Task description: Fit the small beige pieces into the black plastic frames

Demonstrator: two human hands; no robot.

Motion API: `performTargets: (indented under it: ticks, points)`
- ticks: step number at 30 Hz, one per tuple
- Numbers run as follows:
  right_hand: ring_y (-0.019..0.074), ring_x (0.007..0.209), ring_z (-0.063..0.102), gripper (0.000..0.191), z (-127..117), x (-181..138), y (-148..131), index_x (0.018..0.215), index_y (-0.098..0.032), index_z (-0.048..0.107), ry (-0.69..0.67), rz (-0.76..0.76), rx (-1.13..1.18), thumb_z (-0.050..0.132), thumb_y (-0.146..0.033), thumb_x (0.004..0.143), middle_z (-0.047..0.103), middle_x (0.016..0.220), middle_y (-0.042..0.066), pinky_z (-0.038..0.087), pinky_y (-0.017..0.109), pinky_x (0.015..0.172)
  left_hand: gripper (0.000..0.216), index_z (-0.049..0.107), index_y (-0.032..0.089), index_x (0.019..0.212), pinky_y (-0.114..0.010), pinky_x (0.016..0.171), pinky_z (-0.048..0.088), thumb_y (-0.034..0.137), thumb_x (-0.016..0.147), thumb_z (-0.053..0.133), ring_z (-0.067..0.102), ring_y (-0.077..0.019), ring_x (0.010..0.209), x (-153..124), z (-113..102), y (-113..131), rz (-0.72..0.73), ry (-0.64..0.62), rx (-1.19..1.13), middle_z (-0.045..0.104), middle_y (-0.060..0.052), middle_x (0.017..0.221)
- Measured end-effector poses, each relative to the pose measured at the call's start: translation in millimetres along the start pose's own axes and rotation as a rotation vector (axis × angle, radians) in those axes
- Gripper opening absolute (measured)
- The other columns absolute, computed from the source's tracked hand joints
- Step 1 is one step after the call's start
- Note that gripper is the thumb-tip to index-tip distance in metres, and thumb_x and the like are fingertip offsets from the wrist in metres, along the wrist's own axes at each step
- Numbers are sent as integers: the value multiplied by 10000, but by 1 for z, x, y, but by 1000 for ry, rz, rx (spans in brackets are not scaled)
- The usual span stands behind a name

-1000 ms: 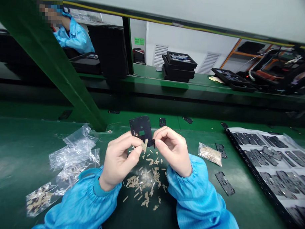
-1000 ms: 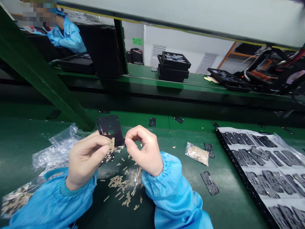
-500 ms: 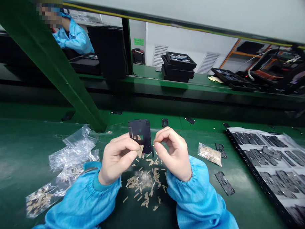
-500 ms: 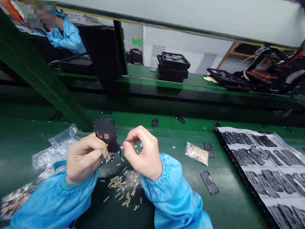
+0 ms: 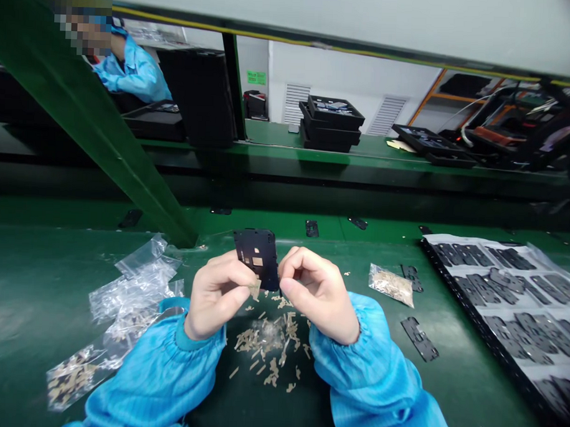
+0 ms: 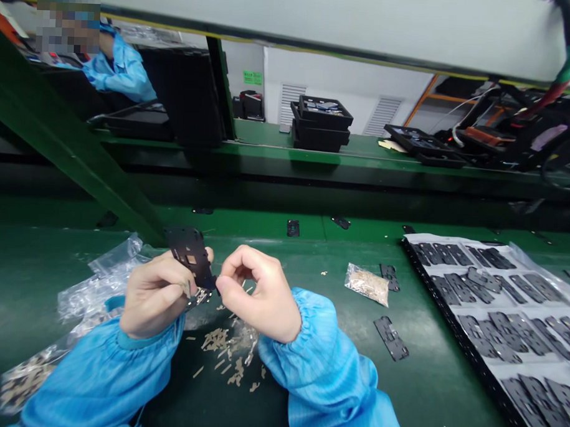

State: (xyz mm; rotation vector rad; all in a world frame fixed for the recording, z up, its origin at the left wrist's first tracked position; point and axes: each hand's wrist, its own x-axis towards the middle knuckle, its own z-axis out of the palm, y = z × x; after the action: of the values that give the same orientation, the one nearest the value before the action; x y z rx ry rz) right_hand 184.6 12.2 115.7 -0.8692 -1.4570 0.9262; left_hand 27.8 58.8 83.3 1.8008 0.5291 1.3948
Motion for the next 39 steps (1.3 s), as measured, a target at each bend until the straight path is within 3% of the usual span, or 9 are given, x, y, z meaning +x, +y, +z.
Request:
performTargets:
  ticks: [4,11,17,21,25,28,34,39]
  points:
    - [91,568,442,114,1,0,0,647,-180,465,-8,12,33,525,-116,721,476,632,-20,391,222,515,214,573,214,580,-359,638,456,310,768,539,527,-159,563,0,-1,0,37,-21,-40,547,-14,562]
    - [95,579,425,105,0,0,4,671,-174,474,-30,20,89,543,-172,750,467,658,-13,368,235,528,366,507,204,489,-358,571,442,449,759,493,506,-168,519,1,1,-2,-17,-2,31,518,-28,501]
    - [96,597,408,174,-2,1,8,693,-178,472,-143,20,204,556,-266,817,442,675,-15,353,241,554,205,566,189,555,-296,556,397,285,736,565,490,-138,538,4,7,2,-37,-41,-330,534,-6,548]
    - [121,646,440,181,-1,0,13,719,-187,472,-154,-11,229,533,-308,839,456,708,4,390,277,611,142,596,173,567,-265,532,389,231,693,568,503,-127,526,6,13,9,-244,-54,-602,554,0,543]
    - [135,674,455,188,0,-2,16,742,-197,445,-107,-68,90,477,-330,871,467,733,14,395,293,629,139,587,159,521,-237,495,383,225,644,589,502,-115,483,7,18,18,-513,4,-764,544,7,495]
    - [136,672,452,174,3,-4,16,754,-200,413,-61,-149,-38,430,-312,887,448,725,9,389,295,623,132,585,150,510,-224,506,397,221,621,601,512,-111,489,7,20,22,-636,42,-834,546,5,483]
    - [131,650,429,114,6,-2,16,779,-202,387,53,-351,-323,376,-236,887,427,696,-2,378,277,591,128,582,139,525,-191,528,418,194,640,600,533,-92,511,6,26,28,-687,91,-942,560,7,506]
    - [150,630,453,153,9,-1,22,807,-195,399,204,-513,-617,334,-285,912,485,686,25,370,300,568,133,573,134,529,-180,525,430,160,659,590,521,-82,520,3,33,29,-712,159,-1005,543,13,521]
